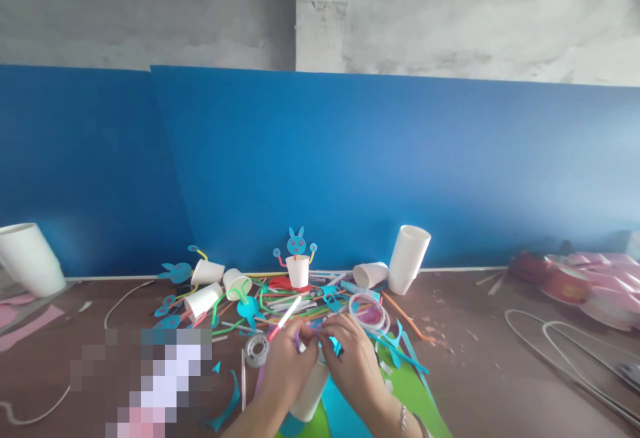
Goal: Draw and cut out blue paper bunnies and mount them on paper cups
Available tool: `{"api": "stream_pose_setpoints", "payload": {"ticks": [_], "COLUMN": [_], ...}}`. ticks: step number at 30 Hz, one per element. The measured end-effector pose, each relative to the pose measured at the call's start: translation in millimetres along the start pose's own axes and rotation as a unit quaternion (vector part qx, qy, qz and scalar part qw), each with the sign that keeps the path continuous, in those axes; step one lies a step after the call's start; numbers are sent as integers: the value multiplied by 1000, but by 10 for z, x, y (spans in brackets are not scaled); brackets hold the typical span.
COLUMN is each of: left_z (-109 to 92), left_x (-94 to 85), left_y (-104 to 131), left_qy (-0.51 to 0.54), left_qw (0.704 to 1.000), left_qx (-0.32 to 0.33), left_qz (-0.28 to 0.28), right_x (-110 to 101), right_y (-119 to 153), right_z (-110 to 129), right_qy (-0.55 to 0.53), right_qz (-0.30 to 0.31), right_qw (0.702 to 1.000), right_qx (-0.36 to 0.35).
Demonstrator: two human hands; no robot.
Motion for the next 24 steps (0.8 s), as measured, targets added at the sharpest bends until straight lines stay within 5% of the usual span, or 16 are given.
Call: {"api": "stream_pose_setpoints", "payload": {"ticks": [17,24], "left_z": [-7,-36], "left_x": [-47,-179], "left_y": [-12,-119], "left_qy": [82,82], "left_qw": [996,993], "left_qx": [-16,-73], "left_qz": [32,37], "right_x": [6,-25], "right_y": [-57,-171], "right_z": [-28,-354], "right_qy": [-100,-87], "right_qz": [24,46], "right_qw": [991,977], "right_qx": [85,189]}}
Point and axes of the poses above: each hand's wrist, its own y-axis away from the middle knuckle, its own x-axis out of the palm, z = x × y, the point moved 1 cm from there along -y, towards the middle knuckle, and after that the axes turned 11 degrees about x, right-handed, at the moved point
